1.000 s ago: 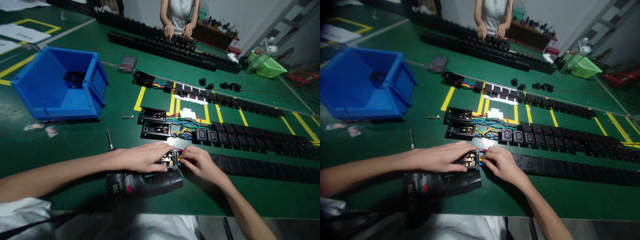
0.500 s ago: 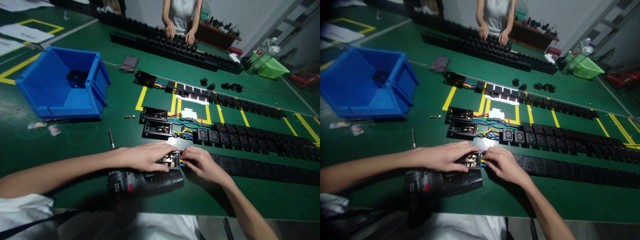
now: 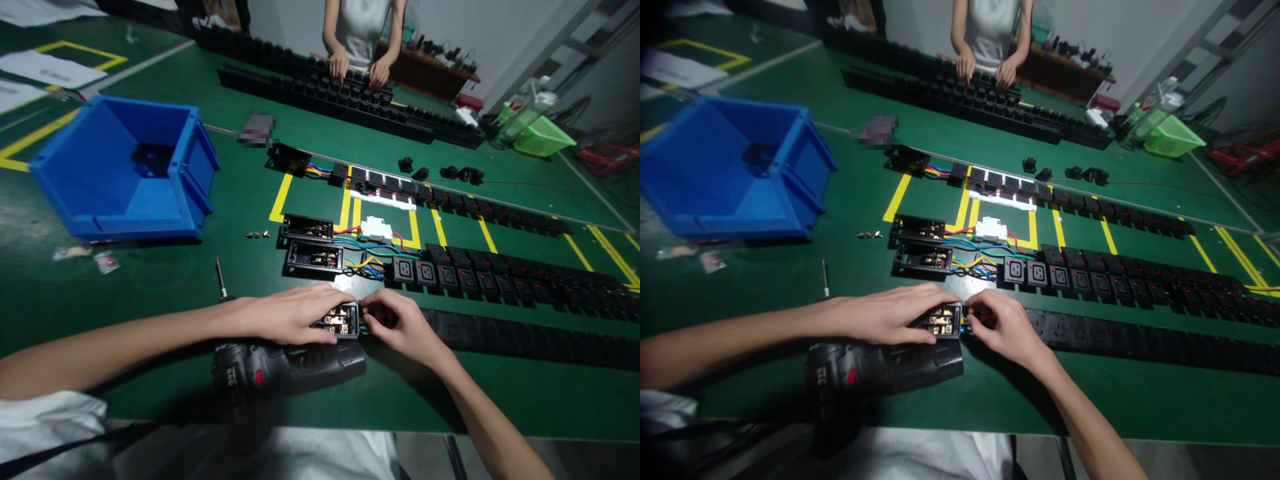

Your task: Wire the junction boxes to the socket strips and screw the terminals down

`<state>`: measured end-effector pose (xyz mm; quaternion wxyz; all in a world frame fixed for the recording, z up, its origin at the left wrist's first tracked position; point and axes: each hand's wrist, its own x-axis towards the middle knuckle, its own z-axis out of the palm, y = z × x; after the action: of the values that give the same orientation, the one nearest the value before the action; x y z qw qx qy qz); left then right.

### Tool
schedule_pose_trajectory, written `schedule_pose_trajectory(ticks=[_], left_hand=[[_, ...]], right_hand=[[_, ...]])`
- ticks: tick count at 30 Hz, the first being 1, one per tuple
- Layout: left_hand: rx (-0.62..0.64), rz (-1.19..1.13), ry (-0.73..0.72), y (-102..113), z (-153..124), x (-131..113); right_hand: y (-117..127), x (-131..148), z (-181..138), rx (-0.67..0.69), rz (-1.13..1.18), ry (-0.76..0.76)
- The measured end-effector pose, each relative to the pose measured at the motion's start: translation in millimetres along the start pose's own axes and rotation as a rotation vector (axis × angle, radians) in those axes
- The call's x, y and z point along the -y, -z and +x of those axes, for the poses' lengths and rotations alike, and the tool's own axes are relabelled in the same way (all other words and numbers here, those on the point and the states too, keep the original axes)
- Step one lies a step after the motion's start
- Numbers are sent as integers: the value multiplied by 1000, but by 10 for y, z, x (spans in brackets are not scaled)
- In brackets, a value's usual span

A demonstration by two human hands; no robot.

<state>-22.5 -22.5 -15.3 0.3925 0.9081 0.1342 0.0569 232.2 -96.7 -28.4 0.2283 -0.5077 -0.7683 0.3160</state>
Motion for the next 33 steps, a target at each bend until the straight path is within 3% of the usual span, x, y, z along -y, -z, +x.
schedule_pose_trajectory(ticks=[3,7,33], left_hand=[[-15,44,-7,-19,2,-12],[-25,53,-31,-30,4,-22],[-16,137,34,-14,-32,-154]], right_hand=[[-1,7,13,-66,-78,58],[-30,-17,17,-41,-140,92],[-26,-4,42,-41,-176,47]])
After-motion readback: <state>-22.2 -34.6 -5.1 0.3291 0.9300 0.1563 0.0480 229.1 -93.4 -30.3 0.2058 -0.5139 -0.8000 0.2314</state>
